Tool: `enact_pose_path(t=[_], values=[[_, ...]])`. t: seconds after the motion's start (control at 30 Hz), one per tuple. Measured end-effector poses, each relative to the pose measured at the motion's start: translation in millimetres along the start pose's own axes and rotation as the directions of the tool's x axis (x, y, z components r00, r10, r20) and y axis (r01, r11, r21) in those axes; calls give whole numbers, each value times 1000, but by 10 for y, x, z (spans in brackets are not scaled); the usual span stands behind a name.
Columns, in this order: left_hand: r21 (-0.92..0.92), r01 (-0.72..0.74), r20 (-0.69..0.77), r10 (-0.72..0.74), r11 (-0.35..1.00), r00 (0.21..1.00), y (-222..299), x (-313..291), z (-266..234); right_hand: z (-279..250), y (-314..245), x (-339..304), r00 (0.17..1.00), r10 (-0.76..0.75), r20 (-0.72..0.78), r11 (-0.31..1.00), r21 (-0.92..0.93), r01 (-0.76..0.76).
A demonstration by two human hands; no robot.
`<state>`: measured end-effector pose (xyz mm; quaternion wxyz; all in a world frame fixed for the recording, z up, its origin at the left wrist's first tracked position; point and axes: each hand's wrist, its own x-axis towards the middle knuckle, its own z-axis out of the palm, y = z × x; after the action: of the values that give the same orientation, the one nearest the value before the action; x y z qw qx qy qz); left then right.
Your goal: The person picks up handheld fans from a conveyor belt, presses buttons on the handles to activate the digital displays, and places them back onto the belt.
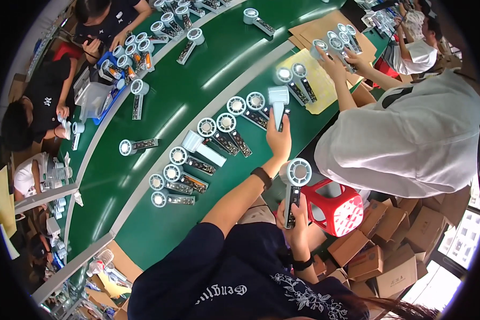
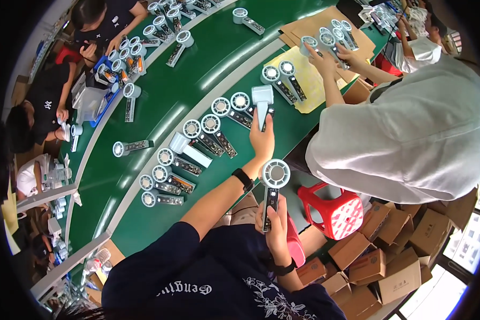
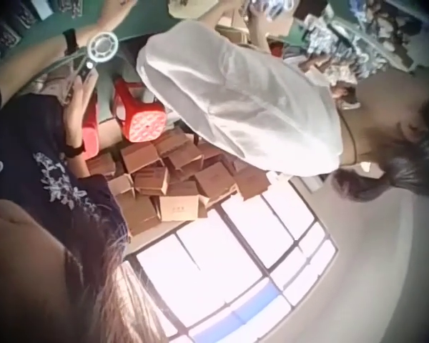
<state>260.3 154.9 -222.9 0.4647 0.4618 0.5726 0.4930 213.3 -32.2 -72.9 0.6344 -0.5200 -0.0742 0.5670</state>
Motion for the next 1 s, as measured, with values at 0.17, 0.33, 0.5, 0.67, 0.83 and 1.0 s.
enact_pose_path(t=[0.17, 0.33, 0.5, 0.67, 0.83, 1.0], values=[[-125, 151, -79, -162, 981, 984, 44, -22, 368, -65, -81, 105, 998, 50, -39, 999, 9, -49], [96, 245, -160, -228, 965, 960, -66, 4, 802, -189, -262, 250, 994, 63, 89, 997, 40, -67], [-244, 597, 707, -281, 764, 649, 430, 37, -382, -331, -388, 470, 977, 179, 114, 940, -313, -135], [-329, 403, 113, -388, 854, 915, 766, -55, -2469, -44, -175, 659, 702, 506, 501, 572, -804, 160], [-239, 444, -302, -501, 863, 811, 566, -176, -3937, 562, 499, 450, 143, 821, 552, 327, -661, 675], [-155, 622, -237, -640, 767, 731, 391, -77, -4270, 824, 1410, 9, 57, 830, 555, 285, -508, 813]])
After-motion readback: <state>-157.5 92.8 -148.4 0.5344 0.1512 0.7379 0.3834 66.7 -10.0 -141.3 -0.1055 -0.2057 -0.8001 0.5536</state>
